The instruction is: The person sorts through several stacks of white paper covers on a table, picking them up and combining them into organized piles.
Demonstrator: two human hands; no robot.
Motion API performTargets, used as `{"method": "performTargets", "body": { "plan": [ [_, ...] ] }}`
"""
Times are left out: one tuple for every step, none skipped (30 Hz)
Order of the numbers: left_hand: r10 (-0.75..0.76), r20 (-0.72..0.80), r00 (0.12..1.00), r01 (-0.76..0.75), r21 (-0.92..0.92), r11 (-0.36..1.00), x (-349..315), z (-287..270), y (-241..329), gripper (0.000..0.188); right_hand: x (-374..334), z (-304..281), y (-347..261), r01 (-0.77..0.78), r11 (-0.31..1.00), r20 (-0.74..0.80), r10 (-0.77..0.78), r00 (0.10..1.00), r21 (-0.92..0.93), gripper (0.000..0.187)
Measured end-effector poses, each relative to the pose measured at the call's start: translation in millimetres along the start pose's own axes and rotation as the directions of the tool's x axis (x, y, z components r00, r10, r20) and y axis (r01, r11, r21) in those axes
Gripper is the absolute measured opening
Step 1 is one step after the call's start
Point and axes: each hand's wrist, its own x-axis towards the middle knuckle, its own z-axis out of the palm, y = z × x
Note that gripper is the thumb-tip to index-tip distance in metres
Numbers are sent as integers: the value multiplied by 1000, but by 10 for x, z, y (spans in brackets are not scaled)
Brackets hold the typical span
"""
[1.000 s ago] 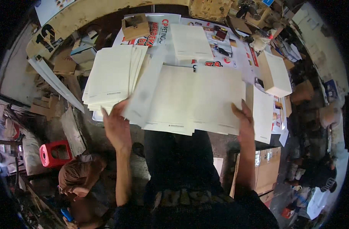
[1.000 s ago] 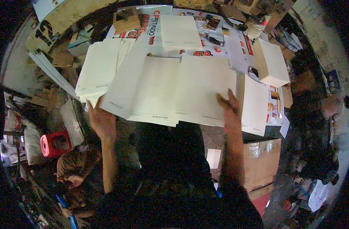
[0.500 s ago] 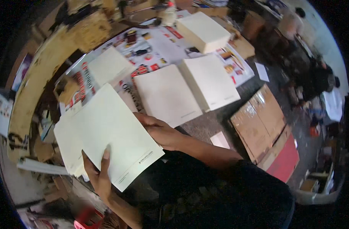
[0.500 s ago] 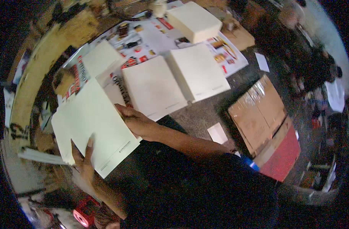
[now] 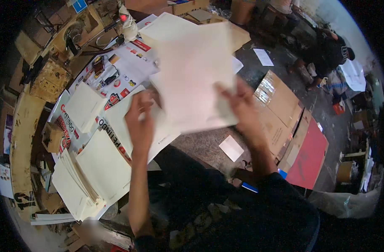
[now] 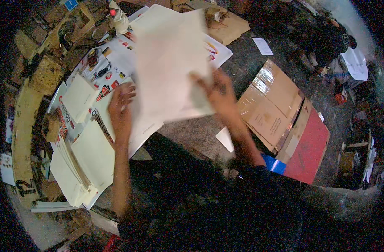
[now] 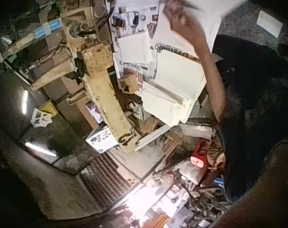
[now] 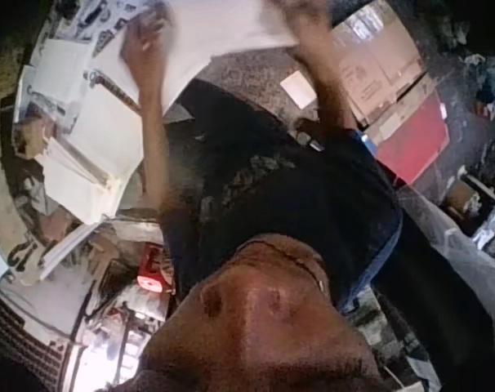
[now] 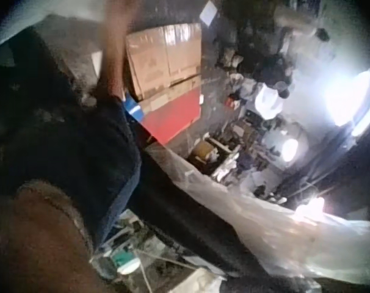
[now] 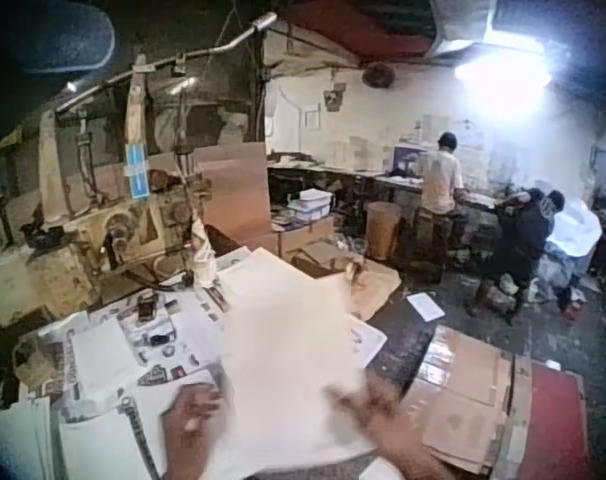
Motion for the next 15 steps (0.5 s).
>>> {"method": "performTargets", "body": {
  "plan": [
    [93,40,995,-99,185,978,118,208,-66,30,103,-218,50,50,991,-252,-81,964,-126,37],
    [175,97,980,-198,356,913,192,478,-177,30,142,-365,-144,130,989,-225,-112,968,70,37],
    [343,120,932,-362,384,849,189,719,-200,32,195,-500,-196,150,984,-247,-123,961,96,36],
    [496,149,856,-510,410,757,169,936,-172,34,243,-636,-227,167,978,-269,-130,954,122,36],
    [374,268,888,-460,508,729,147,1138,-14,35,267,-835,-176,160,978,-265,-121,957,133,37],
    [233,367,901,-421,604,677,140,1242,124,36,284,-1020,-108,155,977,-262,-113,959,148,37],
    [240,362,901,-423,604,675,158,1277,108,36,299,-1165,-77,147,984,-225,-121,967,101,40],
    [239,347,907,-408,576,708,161,1307,43,33,326,-1276,-12,155,983,-219,-130,967,102,40],
    [237,332,913,-391,546,741,180,1333,-33,31,364,-1368,71,102,992,-215,-85,973,69,41],
    [239,323,916,-388,553,737,232,1313,-130,31,399,-1388,115,46,998,-210,-37,977,39,42],
    [238,347,907,-384,452,805,307,1243,-242,30,454,-1384,158,21,996,-183,-5,983,83,42],
    [235,372,898,-369,346,863,342,1153,-333,30,503,-1348,196,20,996,-168,-4,986,90,42],
    [187,354,916,-302,307,902,340,1078,-240,29,526,-1375,241,-21,996,-174,35,984,85,42],
    [179,355,918,-297,314,902,286,973,-158,29,560,-1375,292,-62,995,-175,75,982,80,43],
    [85,242,966,-118,123,985,173,826,28,26,601,-1369,352,-68,994,-169,82,982,89,43]
  ]
}}
